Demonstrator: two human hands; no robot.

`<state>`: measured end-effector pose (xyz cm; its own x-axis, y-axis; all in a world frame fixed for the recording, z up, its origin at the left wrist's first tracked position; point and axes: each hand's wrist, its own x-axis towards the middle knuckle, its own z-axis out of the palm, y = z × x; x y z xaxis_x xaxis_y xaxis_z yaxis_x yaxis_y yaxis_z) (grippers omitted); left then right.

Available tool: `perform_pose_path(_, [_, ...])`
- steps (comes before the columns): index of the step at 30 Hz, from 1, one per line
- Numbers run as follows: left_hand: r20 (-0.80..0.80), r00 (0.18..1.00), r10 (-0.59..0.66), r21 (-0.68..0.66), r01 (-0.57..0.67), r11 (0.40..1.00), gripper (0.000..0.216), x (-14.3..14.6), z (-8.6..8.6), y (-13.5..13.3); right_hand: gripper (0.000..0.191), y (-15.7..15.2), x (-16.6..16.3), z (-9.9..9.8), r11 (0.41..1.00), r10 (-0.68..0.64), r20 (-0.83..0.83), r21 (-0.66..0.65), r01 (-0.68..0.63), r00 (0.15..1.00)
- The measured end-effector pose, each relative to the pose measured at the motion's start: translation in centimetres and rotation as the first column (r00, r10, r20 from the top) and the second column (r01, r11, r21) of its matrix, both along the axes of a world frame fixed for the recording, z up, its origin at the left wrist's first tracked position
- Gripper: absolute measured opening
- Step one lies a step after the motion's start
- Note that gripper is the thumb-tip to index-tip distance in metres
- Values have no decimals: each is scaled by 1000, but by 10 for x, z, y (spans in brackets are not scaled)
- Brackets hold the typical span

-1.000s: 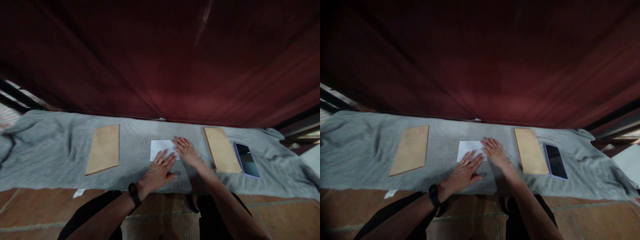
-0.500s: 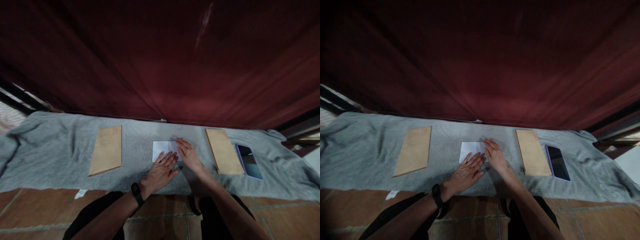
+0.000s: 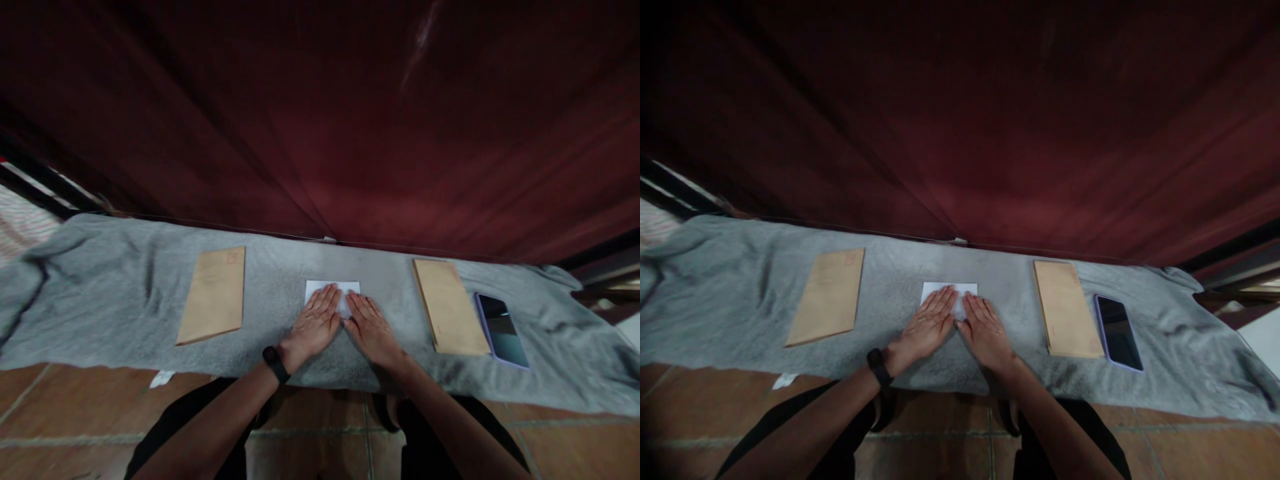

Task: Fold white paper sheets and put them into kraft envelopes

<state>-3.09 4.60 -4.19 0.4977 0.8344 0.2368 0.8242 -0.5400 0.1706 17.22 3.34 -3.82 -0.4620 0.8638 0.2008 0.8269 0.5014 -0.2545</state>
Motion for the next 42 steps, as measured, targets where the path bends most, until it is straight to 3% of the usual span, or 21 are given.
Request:
perform_pose_path(7, [-72,986,153,-16,-155,988,58,-12,-1,14,57,7,6,-3,997,-72,47,3,72,996])
perform_pose_path(21, [-166,914,370,-72,-385,920,66,-21,11,18,54,24,18,3,981,-152,180,-89,170,972])
perform_pose_path(30, [-115,876,468,-26,-474,880,64,-24,11,21,52,26,22,5,976,-176,205,-90,197,963])
perform_pose_path(33, [-39,916,399,24,-399,917,63,-17,16,19,52,26,21,5,976,-180,175,-88,198,968])
perform_pose_path(37, [4,999,51,16,-51,999,58,9,20,7,52,27,21,2,977,-180,134,-93,194,974])
perform_pose_path(39, [1,996,-84,-7,84,996,57,22,18,0,52,30,23,0,975,-181,120,-108,194,976])
perform_pose_path(42, [-6,991,-134,-20,134,991,58,34,14,-4,52,35,29,-1,972,-163,102,-154,177,981])
